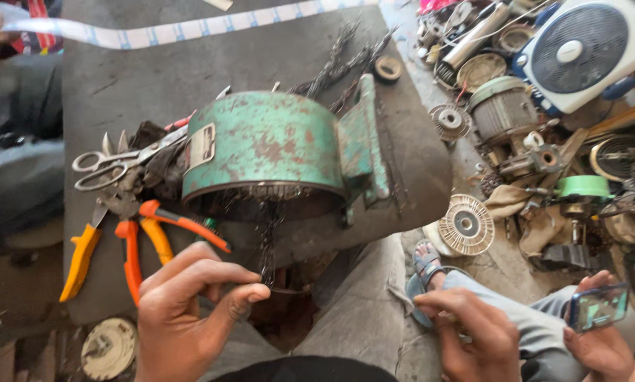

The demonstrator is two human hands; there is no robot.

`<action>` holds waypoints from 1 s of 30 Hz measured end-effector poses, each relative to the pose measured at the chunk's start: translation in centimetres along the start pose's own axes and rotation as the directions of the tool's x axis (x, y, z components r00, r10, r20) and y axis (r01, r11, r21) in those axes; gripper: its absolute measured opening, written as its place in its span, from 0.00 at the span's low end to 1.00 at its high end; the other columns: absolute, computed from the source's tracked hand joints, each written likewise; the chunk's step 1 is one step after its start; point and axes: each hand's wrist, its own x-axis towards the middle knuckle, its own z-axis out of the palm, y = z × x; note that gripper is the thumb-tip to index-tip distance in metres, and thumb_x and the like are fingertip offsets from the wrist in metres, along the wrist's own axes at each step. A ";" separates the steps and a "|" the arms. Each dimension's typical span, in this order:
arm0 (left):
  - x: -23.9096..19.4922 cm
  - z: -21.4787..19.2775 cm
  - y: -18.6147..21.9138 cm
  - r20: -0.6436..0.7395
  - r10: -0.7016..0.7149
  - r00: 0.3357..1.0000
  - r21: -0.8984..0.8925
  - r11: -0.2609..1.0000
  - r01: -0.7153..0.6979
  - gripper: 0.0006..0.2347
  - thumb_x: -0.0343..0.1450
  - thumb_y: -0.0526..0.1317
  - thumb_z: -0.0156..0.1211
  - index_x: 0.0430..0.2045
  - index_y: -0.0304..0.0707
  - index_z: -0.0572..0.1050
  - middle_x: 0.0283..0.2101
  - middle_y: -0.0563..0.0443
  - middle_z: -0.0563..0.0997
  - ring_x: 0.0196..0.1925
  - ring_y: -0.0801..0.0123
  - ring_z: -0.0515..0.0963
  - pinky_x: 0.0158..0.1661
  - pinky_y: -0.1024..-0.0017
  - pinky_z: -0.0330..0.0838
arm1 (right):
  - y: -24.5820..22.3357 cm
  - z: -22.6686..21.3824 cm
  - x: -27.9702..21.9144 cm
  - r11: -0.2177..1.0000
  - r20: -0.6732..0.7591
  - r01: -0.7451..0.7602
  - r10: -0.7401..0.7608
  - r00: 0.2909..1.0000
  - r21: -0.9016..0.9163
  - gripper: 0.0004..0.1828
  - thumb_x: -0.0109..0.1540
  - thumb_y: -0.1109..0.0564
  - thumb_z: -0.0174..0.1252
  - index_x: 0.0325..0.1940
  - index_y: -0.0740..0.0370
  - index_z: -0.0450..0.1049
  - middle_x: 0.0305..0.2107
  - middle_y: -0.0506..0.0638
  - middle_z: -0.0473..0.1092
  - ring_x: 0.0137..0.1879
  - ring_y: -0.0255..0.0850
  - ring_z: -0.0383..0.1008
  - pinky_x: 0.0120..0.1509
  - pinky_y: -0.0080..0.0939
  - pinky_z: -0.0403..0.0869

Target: The person uses a screwdriver and pliers to remove and adjust wires on a green electric motor rotor clamped in a vise. They repeatedly pull out wire strands, trim them, and reinsert them into the rotor slots while another person works nearby with tape and scissors.

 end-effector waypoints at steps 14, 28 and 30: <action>-0.7 0.6 -0.6 -0.058 -0.165 0.985 0.216 0.961 0.173 0.04 0.66 0.35 0.67 0.27 0.32 0.83 0.24 0.51 0.80 0.23 0.71 0.80 0.27 0.73 0.73 | 5.6 5.3 10.8 0.951 -0.334 -0.292 0.244 0.910 -0.100 0.11 0.62 0.55 0.67 0.45 0.64 0.83 0.35 0.56 0.79 0.37 0.41 0.80 0.44 0.41 0.75; 2.4 3.2 -1.4 -0.087 -0.033 0.996 0.436 0.898 0.068 0.12 0.68 0.42 0.66 0.40 0.34 0.80 0.39 0.39 0.83 0.40 0.46 0.83 0.39 0.58 0.76 | -3.0 8.2 5.7 0.995 -0.169 -0.095 0.100 0.981 0.033 0.12 0.66 0.60 0.55 0.50 0.65 0.79 0.35 0.56 0.76 0.40 0.44 0.78 0.46 0.43 0.74; 3.0 3.8 -1.7 -0.057 -0.157 0.986 0.510 0.844 0.164 0.13 0.68 0.45 0.66 0.39 0.37 0.81 0.38 0.41 0.83 0.39 0.46 0.82 0.38 0.54 0.75 | -4.8 9.6 4.3 0.989 -0.068 -0.077 0.086 0.994 0.123 0.12 0.65 0.61 0.54 0.50 0.65 0.78 0.35 0.54 0.77 0.40 0.41 0.79 0.44 0.41 0.75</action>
